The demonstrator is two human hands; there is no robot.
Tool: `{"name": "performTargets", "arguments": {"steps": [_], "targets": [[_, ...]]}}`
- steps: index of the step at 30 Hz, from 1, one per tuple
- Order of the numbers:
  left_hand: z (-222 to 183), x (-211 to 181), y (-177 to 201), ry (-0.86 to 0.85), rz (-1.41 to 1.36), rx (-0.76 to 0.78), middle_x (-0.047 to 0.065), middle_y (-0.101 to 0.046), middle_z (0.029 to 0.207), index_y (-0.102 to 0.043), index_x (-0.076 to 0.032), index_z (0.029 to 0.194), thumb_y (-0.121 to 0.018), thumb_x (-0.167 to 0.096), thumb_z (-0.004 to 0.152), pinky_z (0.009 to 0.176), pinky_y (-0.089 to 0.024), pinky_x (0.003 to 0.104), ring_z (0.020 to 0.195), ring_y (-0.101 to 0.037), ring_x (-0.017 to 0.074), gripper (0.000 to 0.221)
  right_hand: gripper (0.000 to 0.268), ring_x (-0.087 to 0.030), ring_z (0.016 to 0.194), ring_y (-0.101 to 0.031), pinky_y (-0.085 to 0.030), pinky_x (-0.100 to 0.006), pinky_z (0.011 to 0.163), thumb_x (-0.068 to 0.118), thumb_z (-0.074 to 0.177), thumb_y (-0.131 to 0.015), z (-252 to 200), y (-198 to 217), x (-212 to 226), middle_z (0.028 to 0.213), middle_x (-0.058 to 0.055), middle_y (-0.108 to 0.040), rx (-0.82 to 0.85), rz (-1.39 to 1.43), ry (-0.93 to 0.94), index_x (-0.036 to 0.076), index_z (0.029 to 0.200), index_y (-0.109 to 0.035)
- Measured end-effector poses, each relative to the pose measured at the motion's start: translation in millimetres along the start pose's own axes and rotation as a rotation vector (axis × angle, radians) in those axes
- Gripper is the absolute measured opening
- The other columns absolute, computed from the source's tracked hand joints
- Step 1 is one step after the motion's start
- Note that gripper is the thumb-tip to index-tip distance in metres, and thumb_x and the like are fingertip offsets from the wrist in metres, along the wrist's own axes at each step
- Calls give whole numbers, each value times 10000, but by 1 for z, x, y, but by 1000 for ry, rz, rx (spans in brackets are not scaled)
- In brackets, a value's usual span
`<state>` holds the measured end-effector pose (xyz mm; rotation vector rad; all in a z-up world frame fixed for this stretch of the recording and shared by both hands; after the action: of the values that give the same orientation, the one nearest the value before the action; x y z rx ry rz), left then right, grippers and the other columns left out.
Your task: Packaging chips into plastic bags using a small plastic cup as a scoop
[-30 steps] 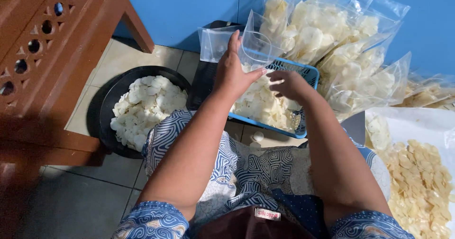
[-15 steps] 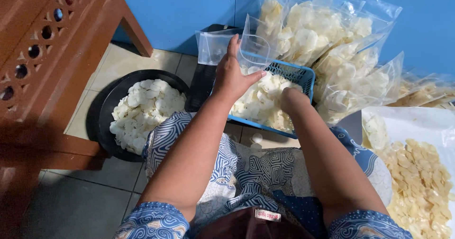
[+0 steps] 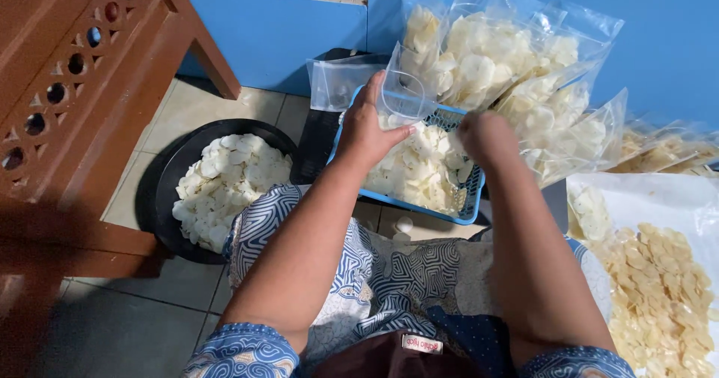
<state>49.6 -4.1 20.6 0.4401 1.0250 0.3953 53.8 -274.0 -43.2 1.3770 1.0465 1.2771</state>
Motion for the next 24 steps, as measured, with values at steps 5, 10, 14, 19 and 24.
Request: {"name": "performTargets", "arguments": {"steps": [5, 10, 14, 19, 24], "targets": [[-4, -8, -8, -2, 1, 37, 199, -612, 1346, -365, -183, 1535, -980, -273, 630, 1034, -487, 640, 1254, -609, 449, 1098, 85, -291, 765, -709, -542, -412, 701, 178, 1033, -715, -48, 107, 32, 758, -111, -713, -476, 715, 97, 99, 1054, -693], [-6, 1, -28, 37, 38, 101, 132, -585, 1410, -326, -259, 1558, -979, -270, 637, 1059, -437, 681, 1313, -583, 402, 1129, 95, -158, 598, -639, -523, -254, 595, 57, 1040, -756, -68, 131, 56, 680, -112, -645, -580, 1211, 182, -4, 1039, -683], [-9, 3, -36, 78, 9, 159, 108, -548, 1485, -314, -314, 1568, -978, -255, 668, 1088, -380, 711, 1370, -547, 377, 1120, 59, -76, 692, -542, -437, -215, 607, 130, 1000, -828, -67, 124, 67, 781, -52, -645, -575, 1068, 161, 97, 1011, -781], [-8, 5, -32, 119, -128, 145, 142, -605, 1401, -383, -308, 1509, -981, -246, 637, 1077, -452, 658, 1301, -597, 409, 1059, 112, -205, 839, -582, -507, -346, 821, 160, 1088, -729, -62, 119, 61, 834, -128, -620, -584, 911, 250, 123, 1080, -834], [-6, 8, -11, 127, -128, 31, 189, -559, 1456, -386, -243, 1514, -955, -215, 659, 1098, -454, 628, 1335, -557, 447, 1028, 152, -414, 823, -726, -524, -515, 689, 271, 990, -736, -13, 20, 18, 819, -139, -749, -249, 415, 32, 133, 997, -801]]}}
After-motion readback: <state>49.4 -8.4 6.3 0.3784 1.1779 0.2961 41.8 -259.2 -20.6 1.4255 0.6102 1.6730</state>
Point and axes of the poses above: each hand's wrist, its own z-axis towards the middle knuckle, its own y-axis out of the back of the hand, x = y × z, the point moved 5 cm from there along z, towards the middle knuckle
